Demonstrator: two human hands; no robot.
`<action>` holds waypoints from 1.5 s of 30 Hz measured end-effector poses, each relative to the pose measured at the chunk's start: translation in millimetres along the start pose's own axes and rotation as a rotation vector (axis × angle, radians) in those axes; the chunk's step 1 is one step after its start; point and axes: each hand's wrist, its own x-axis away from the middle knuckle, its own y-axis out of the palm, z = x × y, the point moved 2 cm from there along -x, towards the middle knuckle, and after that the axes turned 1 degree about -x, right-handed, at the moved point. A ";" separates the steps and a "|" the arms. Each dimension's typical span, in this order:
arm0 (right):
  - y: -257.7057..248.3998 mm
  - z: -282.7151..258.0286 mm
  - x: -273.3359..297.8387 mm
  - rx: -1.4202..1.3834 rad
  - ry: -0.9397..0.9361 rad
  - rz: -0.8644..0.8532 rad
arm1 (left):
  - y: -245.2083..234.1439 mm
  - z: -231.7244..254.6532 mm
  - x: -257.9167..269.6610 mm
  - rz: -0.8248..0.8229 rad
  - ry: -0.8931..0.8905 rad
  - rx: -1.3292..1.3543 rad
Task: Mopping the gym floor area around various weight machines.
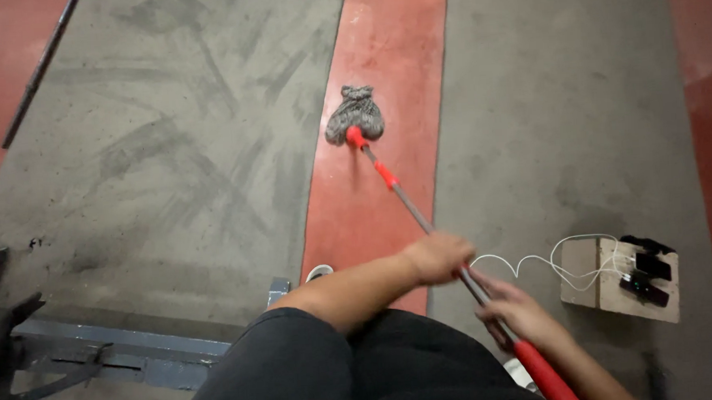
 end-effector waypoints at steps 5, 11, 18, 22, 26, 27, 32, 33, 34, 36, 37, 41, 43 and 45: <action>40.9 -77.7 -63.1 0.017 -0.073 0.033 | -55.1 -63.7 33.2 0.242 -0.157 -0.003; 110.7 -128.8 -169.7 -0.136 -0.351 -0.114 | -99.5 -133.1 78.1 0.318 -0.414 0.026; 115.3 -143.6 -226.0 -0.087 -0.308 -0.045 | -149.7 -92.4 106.6 0.356 -0.607 0.046; 107.8 -114.9 -218.1 -0.406 -0.330 -0.153 | -152.4 -1.1 95.9 0.537 -0.556 0.211; 91.5 -86.3 -202.9 -0.753 -0.234 -0.173 | -161.8 117.9 87.0 0.620 -0.525 0.326; 93.2 -73.9 -209.1 -0.754 -0.228 -0.173 | -158.1 137.2 90.6 0.619 -0.530 0.328; 140.2 -51.5 -164.5 -0.448 -0.252 -0.229 | -132.2 204.5 117.3 0.420 -0.514 0.029; 147.2 -49.3 -154.6 -0.443 -0.252 -0.237 | -132.9 213.2 124.9 0.426 -0.520 0.025; 155.1 -46.5 -143.5 -0.411 -0.196 -0.201 | -133.5 222.6 133.0 0.357 -0.571 0.053; 165.1 -37.3 -132.9 -0.368 -0.132 -0.176 | -134.1 242.8 147.4 0.295 -0.633 0.084; 168.1 -32.0 -133.3 -0.338 -0.172 -0.218 | -134.8 253.8 153.6 0.342 -0.621 0.095; 174.5 -22.2 -115.1 -0.384 -0.194 -0.349 | -130.8 287.6 173.3 0.572 -0.538 -0.066; 180.3 -27.3 -87.0 -0.411 -0.142 -0.351 | -122.1 289.3 179.6 0.613 -0.545 -0.082; 182.5 -27.1 -78.8 -0.437 -0.094 -0.343 | -111.0 279.5 183.6 0.656 -0.541 -0.094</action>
